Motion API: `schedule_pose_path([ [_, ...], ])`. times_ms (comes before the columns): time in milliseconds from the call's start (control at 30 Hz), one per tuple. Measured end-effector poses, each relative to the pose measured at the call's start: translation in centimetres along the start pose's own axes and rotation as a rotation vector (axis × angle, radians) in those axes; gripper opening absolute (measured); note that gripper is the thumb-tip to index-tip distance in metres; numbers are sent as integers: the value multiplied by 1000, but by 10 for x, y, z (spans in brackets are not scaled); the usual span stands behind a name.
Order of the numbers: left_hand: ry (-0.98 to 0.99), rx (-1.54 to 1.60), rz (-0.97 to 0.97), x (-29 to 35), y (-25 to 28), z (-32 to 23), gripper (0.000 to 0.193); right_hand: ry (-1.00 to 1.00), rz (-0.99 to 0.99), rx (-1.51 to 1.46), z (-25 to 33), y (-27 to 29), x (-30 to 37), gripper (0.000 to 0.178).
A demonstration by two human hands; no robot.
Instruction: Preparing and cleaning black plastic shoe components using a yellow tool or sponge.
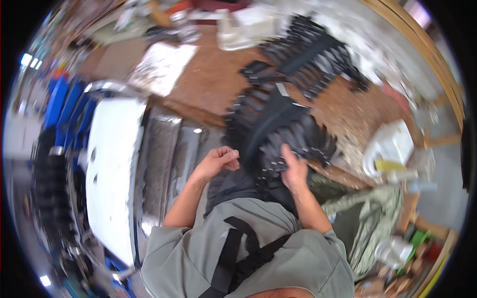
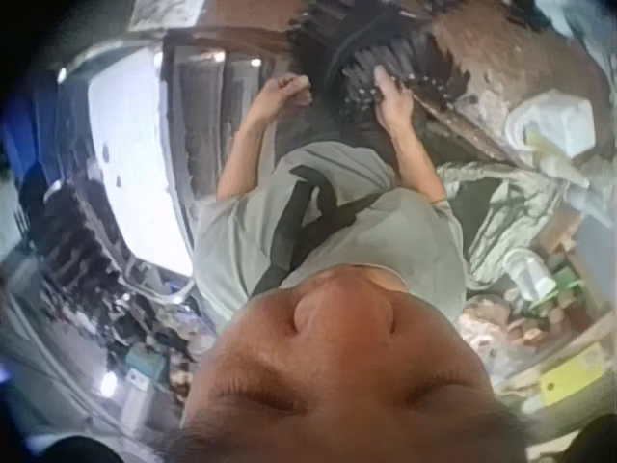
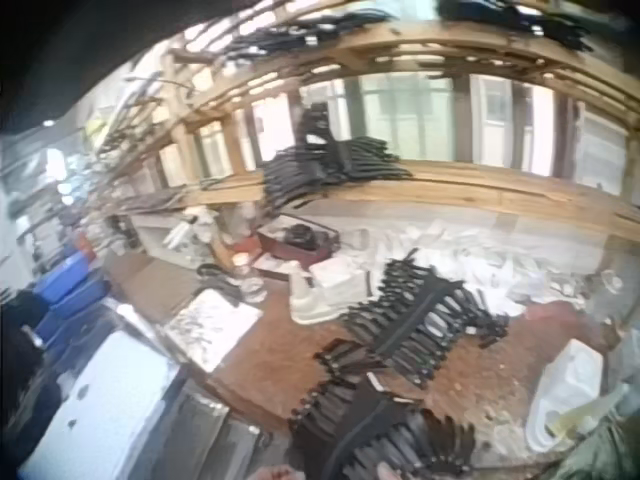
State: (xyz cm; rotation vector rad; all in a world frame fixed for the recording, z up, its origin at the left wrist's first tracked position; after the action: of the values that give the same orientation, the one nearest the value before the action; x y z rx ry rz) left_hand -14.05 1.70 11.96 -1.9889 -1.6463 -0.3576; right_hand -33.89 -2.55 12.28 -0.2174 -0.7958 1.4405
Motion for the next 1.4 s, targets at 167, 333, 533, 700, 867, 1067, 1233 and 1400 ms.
schedule_pose_path([
  [167,122,651,-153,43,31,91,84,56,296,-26,36,-114,47,43],
  [333,-457,1036,-113,111,50,-10,54,1,657,4,8,-220,75,44],
  [533,-892,675,-639,249,227,-101,36,-158,1079,-27,-59,-394,85,43],
  [700,-841,486,-993,293,403,-89,34,-64,1128,444,-142,-403,95,72],
  [867,-478,455,-1277,305,508,27,30,-313,1280,824,-208,-280,94,48],
  [1067,-264,268,-1361,300,494,11,35,-330,795,807,-179,-168,27,36],
  [1233,-37,-957,-2015,407,546,37,85,-151,700,868,-141,-140,-5,39],
  [1400,-847,-543,-1692,284,345,-125,37,59,522,838,-61,-118,-44,39],
])
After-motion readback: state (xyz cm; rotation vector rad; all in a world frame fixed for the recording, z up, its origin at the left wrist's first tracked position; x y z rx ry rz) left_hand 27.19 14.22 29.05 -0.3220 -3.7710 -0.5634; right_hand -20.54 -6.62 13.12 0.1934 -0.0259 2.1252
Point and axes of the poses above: each hand's wrist, its own x-axis away from the middle knuckle, its own y-axis out of the back of the hand, z = x × y, the point moved 9 cm from there along -x, towards the middle knuckle, and after that the axes turned 5 degrees about -z, right-handed, at the moved point
